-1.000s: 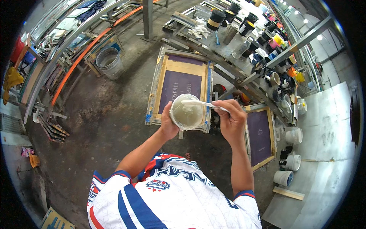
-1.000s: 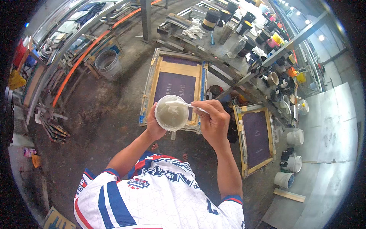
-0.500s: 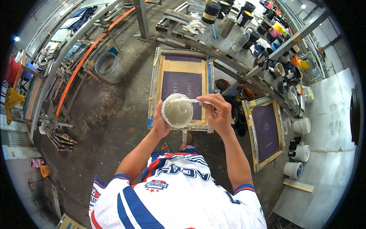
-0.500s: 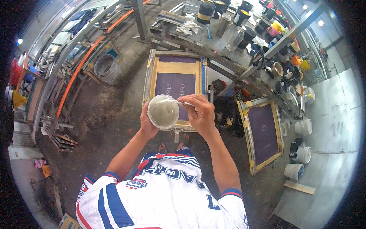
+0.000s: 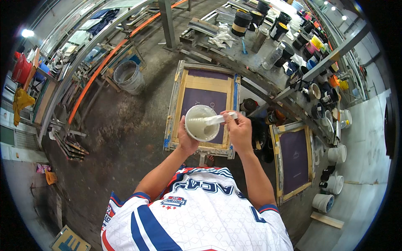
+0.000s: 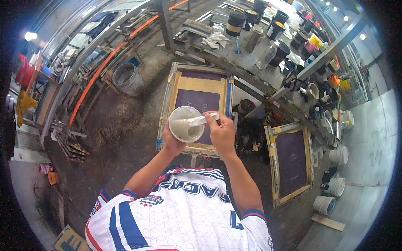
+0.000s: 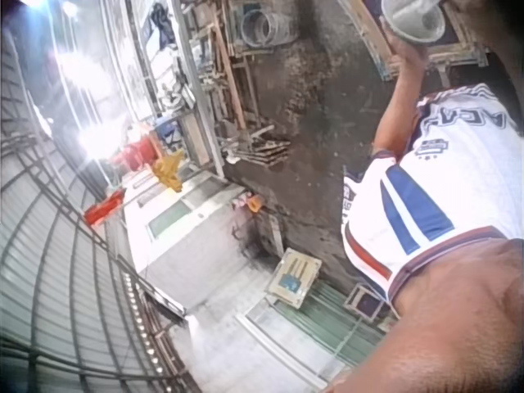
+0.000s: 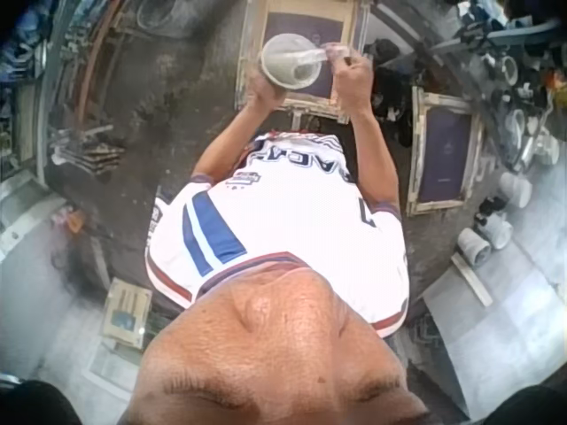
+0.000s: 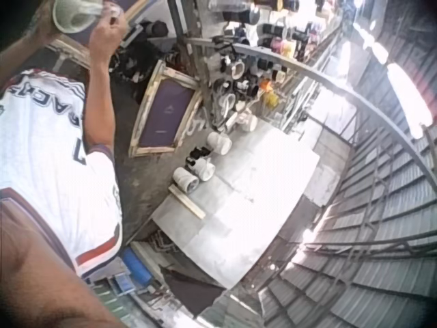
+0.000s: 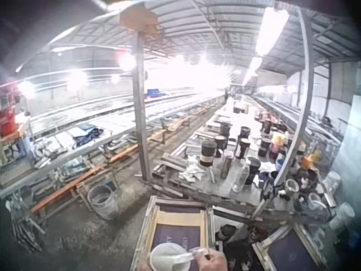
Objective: The person pours ink onto a screen printing frame, uses a squeegee to spread ink across the mesh, and repeatedly peels and repositions fabric pieces on the printing table. The person continues to pull ink through the screen multiple times.
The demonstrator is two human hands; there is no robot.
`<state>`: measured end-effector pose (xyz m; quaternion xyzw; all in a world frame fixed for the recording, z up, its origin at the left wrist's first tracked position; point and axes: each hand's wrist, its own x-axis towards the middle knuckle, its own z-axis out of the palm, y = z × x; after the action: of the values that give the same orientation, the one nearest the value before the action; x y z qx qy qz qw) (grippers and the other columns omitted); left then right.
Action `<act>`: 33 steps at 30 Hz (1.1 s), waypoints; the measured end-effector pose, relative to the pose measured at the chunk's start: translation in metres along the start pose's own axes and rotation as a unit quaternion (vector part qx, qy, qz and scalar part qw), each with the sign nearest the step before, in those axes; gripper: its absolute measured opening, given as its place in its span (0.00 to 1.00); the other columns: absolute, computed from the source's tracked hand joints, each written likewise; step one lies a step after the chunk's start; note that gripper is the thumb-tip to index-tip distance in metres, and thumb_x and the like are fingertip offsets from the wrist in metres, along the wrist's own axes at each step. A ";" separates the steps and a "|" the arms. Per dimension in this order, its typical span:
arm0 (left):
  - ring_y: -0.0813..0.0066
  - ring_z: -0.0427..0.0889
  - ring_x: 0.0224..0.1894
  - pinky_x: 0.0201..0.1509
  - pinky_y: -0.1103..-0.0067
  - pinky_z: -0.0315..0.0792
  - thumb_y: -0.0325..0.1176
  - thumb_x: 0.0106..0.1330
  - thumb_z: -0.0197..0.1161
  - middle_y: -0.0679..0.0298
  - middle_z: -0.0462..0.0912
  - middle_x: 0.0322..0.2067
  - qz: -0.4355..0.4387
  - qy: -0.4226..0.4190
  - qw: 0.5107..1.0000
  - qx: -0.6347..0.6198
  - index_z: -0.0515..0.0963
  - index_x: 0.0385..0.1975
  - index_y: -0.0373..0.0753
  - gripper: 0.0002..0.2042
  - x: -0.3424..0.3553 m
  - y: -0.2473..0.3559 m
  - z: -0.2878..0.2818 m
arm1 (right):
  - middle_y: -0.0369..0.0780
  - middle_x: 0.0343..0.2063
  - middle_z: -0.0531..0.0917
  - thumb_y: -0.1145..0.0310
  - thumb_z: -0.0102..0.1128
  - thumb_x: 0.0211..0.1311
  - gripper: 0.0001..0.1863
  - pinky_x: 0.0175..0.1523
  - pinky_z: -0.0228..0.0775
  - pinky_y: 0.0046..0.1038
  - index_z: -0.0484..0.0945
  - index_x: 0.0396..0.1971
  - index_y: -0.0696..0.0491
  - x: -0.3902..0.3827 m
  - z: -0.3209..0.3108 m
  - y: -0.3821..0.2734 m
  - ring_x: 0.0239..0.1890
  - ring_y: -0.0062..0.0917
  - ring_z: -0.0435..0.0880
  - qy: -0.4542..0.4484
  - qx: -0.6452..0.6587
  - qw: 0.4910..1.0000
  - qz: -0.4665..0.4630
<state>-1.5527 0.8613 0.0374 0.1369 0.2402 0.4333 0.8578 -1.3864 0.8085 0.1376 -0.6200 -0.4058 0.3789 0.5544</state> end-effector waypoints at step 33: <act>0.63 0.79 0.59 0.64 0.63 0.73 0.61 0.76 0.36 0.60 0.80 0.57 -0.060 -0.038 0.997 -0.020 0.73 0.61 0.43 0.31 -0.026 0.004 -0.016 | 0.41 0.30 0.84 0.74 0.64 0.66 0.06 0.36 0.72 0.25 0.84 0.41 0.56 -0.060 0.003 -0.010 0.31 0.25 0.82 0.003 -0.227 0.962 -0.152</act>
<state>-1.5775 0.8434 0.0333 0.1212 0.2066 0.3802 0.8934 -1.4128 0.7547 0.1487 -0.6617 -0.5690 0.1861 0.4515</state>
